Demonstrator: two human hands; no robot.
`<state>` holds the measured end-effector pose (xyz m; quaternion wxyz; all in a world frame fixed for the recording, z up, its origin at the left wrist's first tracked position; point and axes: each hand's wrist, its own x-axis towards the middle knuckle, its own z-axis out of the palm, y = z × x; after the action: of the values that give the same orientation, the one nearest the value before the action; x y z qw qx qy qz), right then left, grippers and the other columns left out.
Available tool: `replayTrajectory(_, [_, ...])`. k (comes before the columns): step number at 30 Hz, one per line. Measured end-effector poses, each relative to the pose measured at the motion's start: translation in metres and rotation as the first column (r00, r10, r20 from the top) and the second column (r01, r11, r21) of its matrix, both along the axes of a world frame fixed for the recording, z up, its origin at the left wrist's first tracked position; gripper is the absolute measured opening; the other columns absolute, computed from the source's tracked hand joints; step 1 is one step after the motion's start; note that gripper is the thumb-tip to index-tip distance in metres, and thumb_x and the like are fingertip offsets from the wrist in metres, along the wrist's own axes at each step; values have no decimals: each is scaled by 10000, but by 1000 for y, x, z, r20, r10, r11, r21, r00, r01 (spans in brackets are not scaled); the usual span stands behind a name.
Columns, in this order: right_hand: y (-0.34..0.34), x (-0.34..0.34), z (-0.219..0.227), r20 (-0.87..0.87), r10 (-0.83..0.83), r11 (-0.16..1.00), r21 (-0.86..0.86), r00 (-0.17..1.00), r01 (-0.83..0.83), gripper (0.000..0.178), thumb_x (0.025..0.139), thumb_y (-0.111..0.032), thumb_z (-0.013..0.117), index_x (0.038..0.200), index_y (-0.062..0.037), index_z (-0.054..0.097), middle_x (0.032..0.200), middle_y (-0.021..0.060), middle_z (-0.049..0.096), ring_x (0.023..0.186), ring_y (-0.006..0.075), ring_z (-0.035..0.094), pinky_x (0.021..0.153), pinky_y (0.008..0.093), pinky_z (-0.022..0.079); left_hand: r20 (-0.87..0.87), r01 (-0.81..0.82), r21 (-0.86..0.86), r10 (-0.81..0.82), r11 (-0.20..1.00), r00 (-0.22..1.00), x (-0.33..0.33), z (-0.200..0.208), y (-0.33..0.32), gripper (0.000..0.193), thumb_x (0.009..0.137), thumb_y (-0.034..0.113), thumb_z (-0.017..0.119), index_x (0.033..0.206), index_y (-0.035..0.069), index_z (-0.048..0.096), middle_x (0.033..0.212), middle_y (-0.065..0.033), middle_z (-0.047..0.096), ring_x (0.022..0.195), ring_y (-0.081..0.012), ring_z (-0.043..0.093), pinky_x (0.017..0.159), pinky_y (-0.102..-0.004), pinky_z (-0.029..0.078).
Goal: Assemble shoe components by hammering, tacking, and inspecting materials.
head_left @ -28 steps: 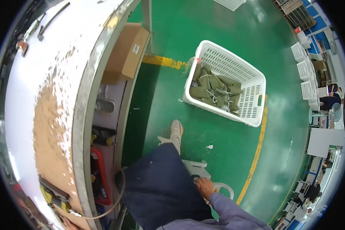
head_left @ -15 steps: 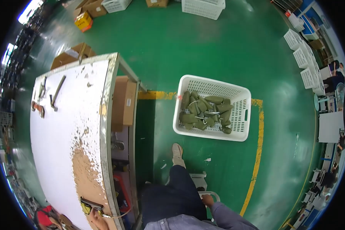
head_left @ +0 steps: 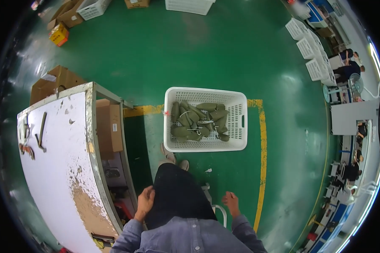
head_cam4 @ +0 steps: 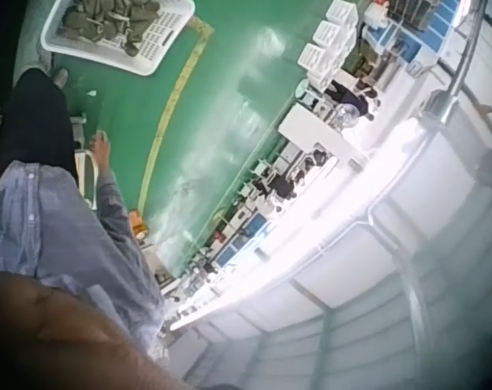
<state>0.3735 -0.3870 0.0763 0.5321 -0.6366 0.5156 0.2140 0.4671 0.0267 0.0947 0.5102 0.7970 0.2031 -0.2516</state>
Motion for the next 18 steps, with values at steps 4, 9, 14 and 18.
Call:
replayTrajectory(4, [-4, 13, 13, -32, -44, 999, -27, 999, 43, 355, 959, -339, 546, 1157, -48, 593, 909, 87, 675, 722, 151, 656, 568, 262, 488, 34, -38, 3, 38, 999, 999, 46, -84, 29, 376, 911, 134, 620, 1242, -27, 542, 1001, -95, 673, 847, -157, 625, 779, -290, 514])
replayTrajectory(9, [-34, 8, 34, -86, -3, 1000, -24, 996, 1, 401, 958, -369, 543, 1189, -43, 569, 910, 96, 668, 749, 179, 662, 596, 281, 510, -59, -320, -200, 315, 926, 947, 123, -100, 31, 414, 926, 224, 608, 1277, 23, 519, 968, -22, 641, 771, -91, 583, 630, -224, 448])
replayTrajectory(14, [-90, -28, 32, 94, -333, 924, 232, 938, 304, 235, 954, -223, 519, 1067, -42, 617, 812, 71, 658, 722, 183, 657, 532, 306, 491, -82, -231, -210, 218, 950, 973, 133, -127, 10, 435, 926, 235, 629, 1284, 13, 519, 928, -11, 608, 755, -72, 548, 621, -203, 434])
replayTrajectory(18, [-118, -50, -25, 193, 400, 909, -204, 896, -362, 224, 939, -231, 517, 996, -43, 625, 773, 72, 636, 693, 177, 639, 600, 387, 500, -164, -90, -69, 78, 994, 983, 105, -143, -1, 397, 923, 164, 581, 1248, -57, 528, 1176, -123, 610, 954, -174, 613, 811, -290, 505])
